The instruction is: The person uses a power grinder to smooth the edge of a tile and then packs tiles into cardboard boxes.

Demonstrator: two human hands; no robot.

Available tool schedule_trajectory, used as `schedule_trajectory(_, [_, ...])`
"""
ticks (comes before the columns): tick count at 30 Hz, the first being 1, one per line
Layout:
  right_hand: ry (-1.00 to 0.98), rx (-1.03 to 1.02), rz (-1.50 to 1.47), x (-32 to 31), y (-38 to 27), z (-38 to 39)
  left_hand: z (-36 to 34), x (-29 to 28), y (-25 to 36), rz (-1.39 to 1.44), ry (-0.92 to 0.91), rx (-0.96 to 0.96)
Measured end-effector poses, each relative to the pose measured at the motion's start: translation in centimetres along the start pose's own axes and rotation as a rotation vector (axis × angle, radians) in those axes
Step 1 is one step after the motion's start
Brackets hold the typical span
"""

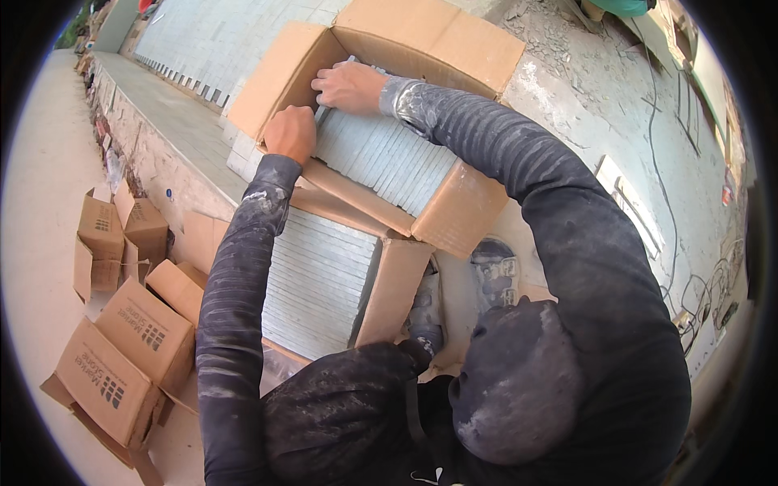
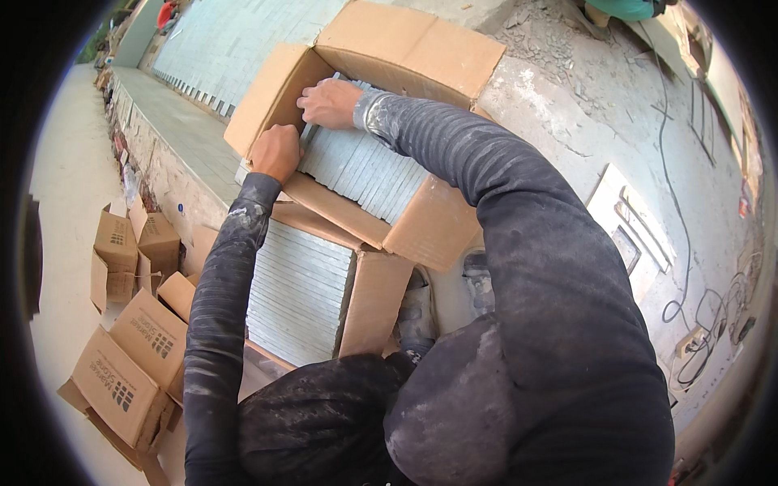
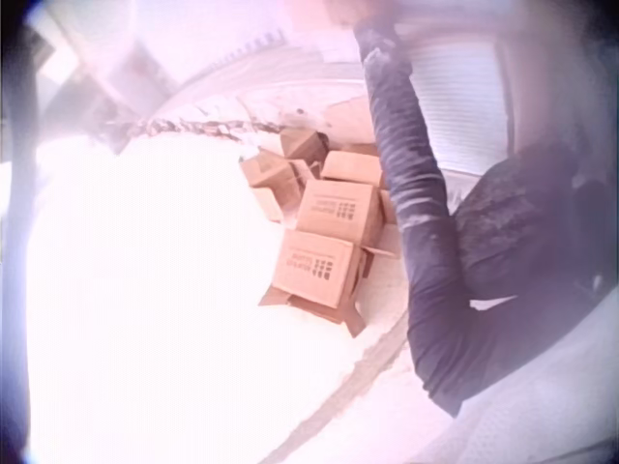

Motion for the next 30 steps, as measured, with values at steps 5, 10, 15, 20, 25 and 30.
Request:
schedule_trajectory(5, [-0.039, 0.070, -0.068, 0.8, 0.1, -0.3, -0.6, 0.3, 0.7, -0.070, -0.011, 0.012])
schedule_trajectory(10, [-0.011, 0.075, -0.072, 0.7, 0.0, -0.3, -1.1, 0.6, 0.8, -0.066, -0.053, 0.024])
schedule_trajectory(15, [-0.036, 0.132, -0.089, 1.2, -0.1, -0.3, -1.3, 0.6, 0.7, -0.058, -0.071, 0.047])
schedule_trajectory(20, [-0.073, 0.192, -0.123, 1.2, 0.0, -0.1, -1.9, 0.5, 1.1, -0.053, -0.132, 0.044])
schedule_trajectory(25, [-0.070, 0.190, -0.105, -0.2, -2.1, 0.4, -1.8, 0.8, 1.0, -0.026, -0.115, 0.031])
schedule_trajectory(30, [-0.141, 0.162, -0.207, 0.2, -4.7, 1.1, 0.2, 0.7, 0.1, 0.134, -0.076, -0.038])
Point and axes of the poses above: each hand's wrist, its own z-axis away from the middle knuckle, its own x-axis out of the palm, y = z × x, the point moved 4 cm from there along -z, towards the middle knuckle, and after that the axes turned 8 degrees about -x, right-handed, at the moved point
